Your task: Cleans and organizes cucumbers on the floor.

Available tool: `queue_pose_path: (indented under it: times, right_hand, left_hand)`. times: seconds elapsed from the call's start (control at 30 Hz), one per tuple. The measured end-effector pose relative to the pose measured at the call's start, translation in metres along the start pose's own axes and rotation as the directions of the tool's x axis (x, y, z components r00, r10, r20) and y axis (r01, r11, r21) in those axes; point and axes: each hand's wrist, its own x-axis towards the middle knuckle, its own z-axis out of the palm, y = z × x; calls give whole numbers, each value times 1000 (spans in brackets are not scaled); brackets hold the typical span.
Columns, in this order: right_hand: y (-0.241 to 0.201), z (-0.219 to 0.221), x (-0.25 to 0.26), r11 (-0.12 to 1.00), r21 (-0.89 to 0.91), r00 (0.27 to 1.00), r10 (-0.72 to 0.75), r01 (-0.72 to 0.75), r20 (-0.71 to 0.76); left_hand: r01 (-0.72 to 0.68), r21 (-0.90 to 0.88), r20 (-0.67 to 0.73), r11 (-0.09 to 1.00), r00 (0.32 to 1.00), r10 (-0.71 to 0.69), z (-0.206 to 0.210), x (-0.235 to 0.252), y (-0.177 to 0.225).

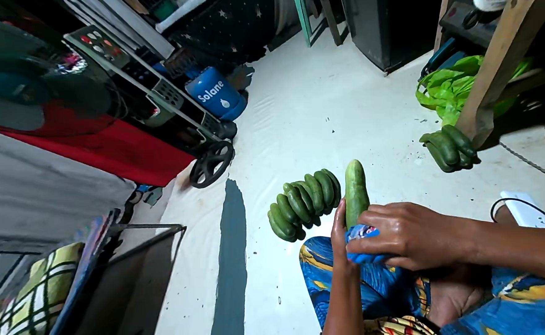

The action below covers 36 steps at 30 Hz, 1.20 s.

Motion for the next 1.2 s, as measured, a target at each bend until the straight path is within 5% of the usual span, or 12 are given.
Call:
queue_pose_path:
  times: [0.13, 0.33, 0.53, 0.63, 0.73, 0.93, 1.1, 1.2]
  right_hand:
    - [19, -3, -4, 989, -50, 980, 130, -139, -152]
    - [43, -29, -22, 886, -234, 875, 292, -400, -387]
    - [26, -50, -22, 843, 221, 684, 530, -490, -502]
    - [19, -51, -19, 825, 347, 682, 564, -445, -465]
    - [19, -48, -17, 873, 223, 743, 487, -434, -458]
    - [23, -33, -18, 899, -170, 850, 299, -403, -435]
    - [5, -16, -12, 995, -69, 986, 64, -75, -153]
    - [0, -7, -5, 999, -8, 998, -54, 54, -44]
  left_hand:
    - [24, 131, 50, 991, 998, -31, -1, -3, -2]
    - [257, 144, 205, 956, 937, -283, -5, -1, 0]
    - [352, -244, 383, 904, 891, -244, -18, 4, -3]
    - [459, -283, 436, 842, 844, -314, -19, 2, 1]
    - [516, -142, 485, 845, 781, -395, -15, -5, 5]
    - [168, 179, 465, 969, 854, -234, -3, -20, 4]
    - [-128, 289, 177, 949, 981, 78, 0, -17, -2]
    - [-228, 338, 130, 913, 972, 195, -6, -12, -6]
